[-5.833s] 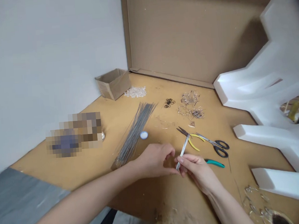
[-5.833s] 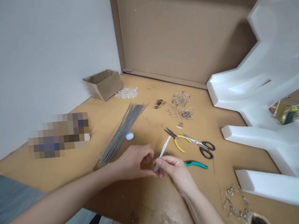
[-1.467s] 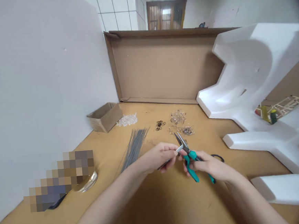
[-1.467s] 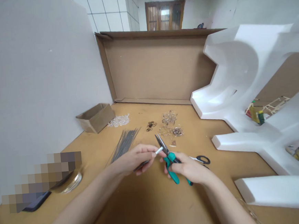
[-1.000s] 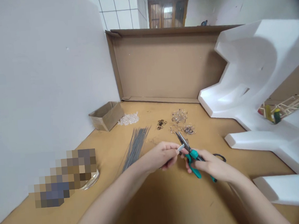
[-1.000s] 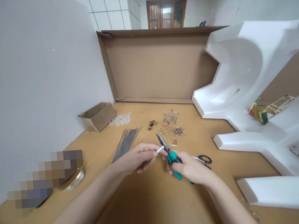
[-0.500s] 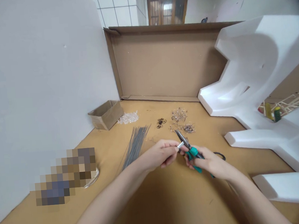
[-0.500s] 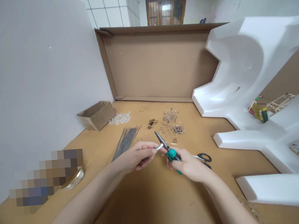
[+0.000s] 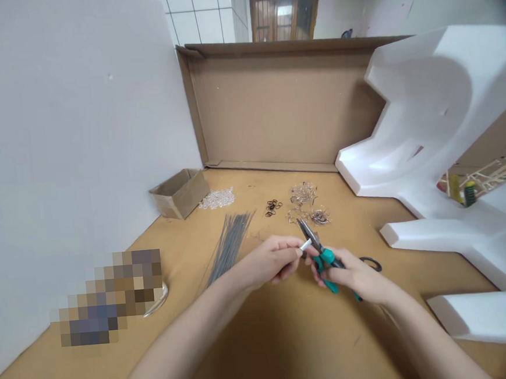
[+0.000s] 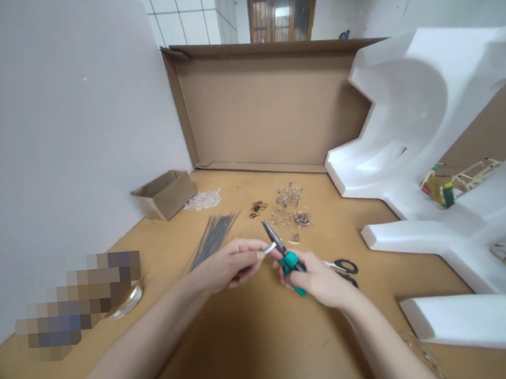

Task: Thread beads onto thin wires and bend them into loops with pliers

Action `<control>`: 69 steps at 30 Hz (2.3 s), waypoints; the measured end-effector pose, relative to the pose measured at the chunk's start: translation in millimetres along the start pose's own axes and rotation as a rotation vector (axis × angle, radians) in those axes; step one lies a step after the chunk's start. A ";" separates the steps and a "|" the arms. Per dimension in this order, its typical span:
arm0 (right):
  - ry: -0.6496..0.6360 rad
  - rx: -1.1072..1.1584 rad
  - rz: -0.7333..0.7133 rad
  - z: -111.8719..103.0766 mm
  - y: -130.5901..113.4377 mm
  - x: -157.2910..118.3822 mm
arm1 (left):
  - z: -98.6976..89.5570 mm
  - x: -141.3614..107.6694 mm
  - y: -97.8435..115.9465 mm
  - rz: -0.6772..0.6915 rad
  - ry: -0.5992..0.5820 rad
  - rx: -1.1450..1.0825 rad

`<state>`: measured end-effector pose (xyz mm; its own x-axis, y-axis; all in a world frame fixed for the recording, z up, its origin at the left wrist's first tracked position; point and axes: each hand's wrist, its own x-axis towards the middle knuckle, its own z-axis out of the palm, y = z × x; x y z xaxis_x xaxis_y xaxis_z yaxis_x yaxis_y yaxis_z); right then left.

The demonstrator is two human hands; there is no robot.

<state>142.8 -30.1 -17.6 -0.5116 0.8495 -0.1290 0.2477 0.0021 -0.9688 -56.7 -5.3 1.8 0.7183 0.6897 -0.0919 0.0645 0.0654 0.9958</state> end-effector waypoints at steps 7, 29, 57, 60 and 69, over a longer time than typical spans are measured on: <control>0.141 -0.186 -0.015 8.2 4.0 3.1 | -0.5 -4.8 4.5 -0.005 0.015 0.101; 0.486 -0.978 0.040 11.9 2.0 2.2 | 1.7 2.1 -0.5 0.153 0.053 0.396; 0.534 -0.876 0.042 15.2 22.6 17.6 | 3.0 17.0 -20.0 0.171 0.094 0.467; 0.460 -0.778 0.006 11.9 22.3 17.9 | 1.9 17.3 -19.6 0.152 0.082 0.451; 0.094 -0.213 -0.117 -2.2 10.9 11.9 | 4.0 15.3 -16.2 0.159 -0.012 0.232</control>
<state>141.2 -18.7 -29.2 -0.4705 0.8823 0.0114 0.3644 0.2060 -0.9082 -43.9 1.4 -15.8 0.7403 0.6691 0.0645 0.1061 -0.2112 0.9717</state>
